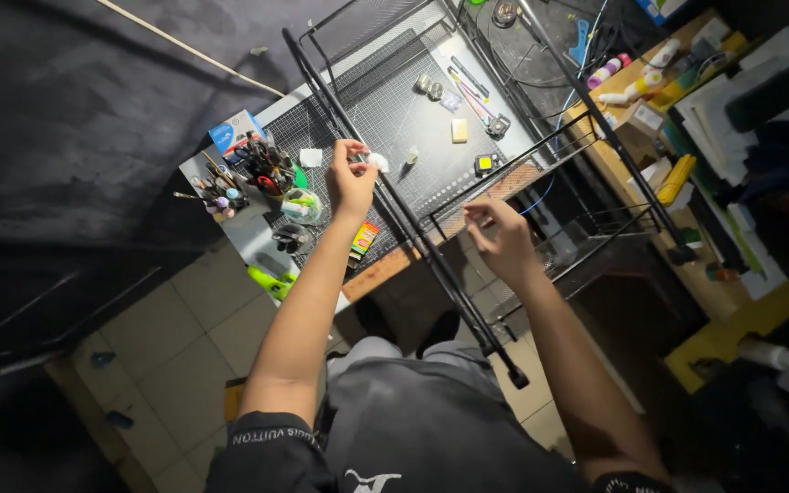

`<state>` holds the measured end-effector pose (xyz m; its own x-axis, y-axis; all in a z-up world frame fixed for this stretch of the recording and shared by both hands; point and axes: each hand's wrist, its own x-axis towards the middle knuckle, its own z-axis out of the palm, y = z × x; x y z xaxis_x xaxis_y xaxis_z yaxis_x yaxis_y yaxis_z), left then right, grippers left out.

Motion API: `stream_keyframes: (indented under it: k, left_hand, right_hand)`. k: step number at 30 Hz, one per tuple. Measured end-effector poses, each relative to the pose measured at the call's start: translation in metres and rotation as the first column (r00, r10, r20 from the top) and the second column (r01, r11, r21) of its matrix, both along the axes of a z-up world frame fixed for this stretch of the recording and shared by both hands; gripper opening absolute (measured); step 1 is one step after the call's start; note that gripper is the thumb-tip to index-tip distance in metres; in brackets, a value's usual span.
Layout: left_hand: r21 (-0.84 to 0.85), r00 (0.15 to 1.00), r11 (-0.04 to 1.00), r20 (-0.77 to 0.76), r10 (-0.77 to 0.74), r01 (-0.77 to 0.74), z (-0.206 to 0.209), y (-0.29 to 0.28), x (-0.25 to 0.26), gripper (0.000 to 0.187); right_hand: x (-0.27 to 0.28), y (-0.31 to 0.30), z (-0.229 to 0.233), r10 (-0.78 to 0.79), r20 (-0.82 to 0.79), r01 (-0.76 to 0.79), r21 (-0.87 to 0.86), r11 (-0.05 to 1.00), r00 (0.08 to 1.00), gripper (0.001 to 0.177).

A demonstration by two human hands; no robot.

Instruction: Apply adhesive and cotton to repair or reinforce a joint on a metal mesh shelf structure.

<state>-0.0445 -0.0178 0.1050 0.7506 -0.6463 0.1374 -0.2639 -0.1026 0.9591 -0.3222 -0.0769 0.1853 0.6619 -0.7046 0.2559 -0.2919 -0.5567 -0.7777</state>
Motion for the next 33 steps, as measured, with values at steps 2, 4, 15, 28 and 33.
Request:
stream_keyframes:
  k: [2,4,15,28,33]
  left_hand:
    - [0.024,0.998,0.998,-0.004,-0.063,0.063,0.007,0.005,0.003,0.032]
    - [0.048,0.991,0.99,-0.004,-0.131,0.131,0.012,0.007,0.008,0.032]
    - [-0.011,0.955,0.957,0.067,-0.289,0.29,0.014,0.012,0.026,0.023]
    - [0.099,0.966,0.976,0.154,-0.209,0.195,0.027,0.017,0.015,0.019]
    - [0.137,0.987,0.981,0.06,-0.147,0.138,0.029,0.016,0.011,0.023]
  right_hand:
    - [0.026,-0.002,-0.008,0.003,0.009,-0.003,0.018,1.0,1.0,0.019]
    - [0.055,-0.002,-0.015,0.0,0.025,-0.001,0.036,0.999,1.0,0.019]
    - [0.152,-0.005,-0.058,-0.138,-0.1,0.161,0.283,0.945,0.985,0.028]
    - [0.141,-0.047,-0.018,0.063,-0.067,-0.035,0.355,0.934,0.996,0.017]
    - [0.136,-0.087,-0.02,0.221,-0.135,-0.159,0.364,0.918,0.966,0.02]
